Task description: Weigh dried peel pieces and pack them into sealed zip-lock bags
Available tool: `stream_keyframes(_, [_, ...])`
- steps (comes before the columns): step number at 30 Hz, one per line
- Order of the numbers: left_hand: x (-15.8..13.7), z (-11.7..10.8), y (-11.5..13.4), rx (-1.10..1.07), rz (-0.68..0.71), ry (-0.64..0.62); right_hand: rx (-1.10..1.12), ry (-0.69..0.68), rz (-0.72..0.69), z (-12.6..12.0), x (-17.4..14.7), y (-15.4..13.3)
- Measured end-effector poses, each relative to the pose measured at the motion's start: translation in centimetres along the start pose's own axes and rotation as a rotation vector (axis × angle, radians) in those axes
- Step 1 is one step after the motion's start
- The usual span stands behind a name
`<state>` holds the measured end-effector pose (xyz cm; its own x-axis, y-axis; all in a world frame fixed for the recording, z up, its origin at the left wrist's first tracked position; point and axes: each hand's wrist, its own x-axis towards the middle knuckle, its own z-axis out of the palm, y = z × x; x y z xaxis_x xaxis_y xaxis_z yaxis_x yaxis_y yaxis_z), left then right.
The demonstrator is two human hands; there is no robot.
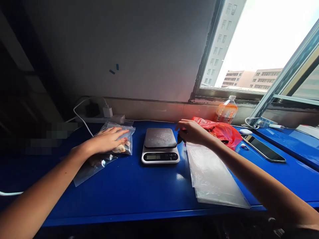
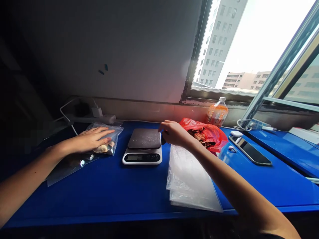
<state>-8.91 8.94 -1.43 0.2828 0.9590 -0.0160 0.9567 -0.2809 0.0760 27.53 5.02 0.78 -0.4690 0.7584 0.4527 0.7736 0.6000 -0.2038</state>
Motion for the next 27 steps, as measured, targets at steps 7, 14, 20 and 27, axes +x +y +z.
stream_keyframes(7, [-0.1,0.0,0.2,0.006,0.001,-0.02,-0.248,0.225,-0.194,2.6,3.7,-1.7])
stream_keyframes(14, [-0.4,-0.2,0.6,0.011,0.002,-0.043,-0.023,-0.08,-0.33,2.1,2.6,-2.6])
stream_keyframes(20, [-0.3,-0.1,0.4,0.02,0.01,-0.027,-0.029,0.378,0.187,-2.1,-0.8,2.8])
stream_keyframes(27, [0.0,-0.1,0.2,0.016,0.013,-0.017,-0.239,0.273,0.47,-2.7,-4.4,10.0])
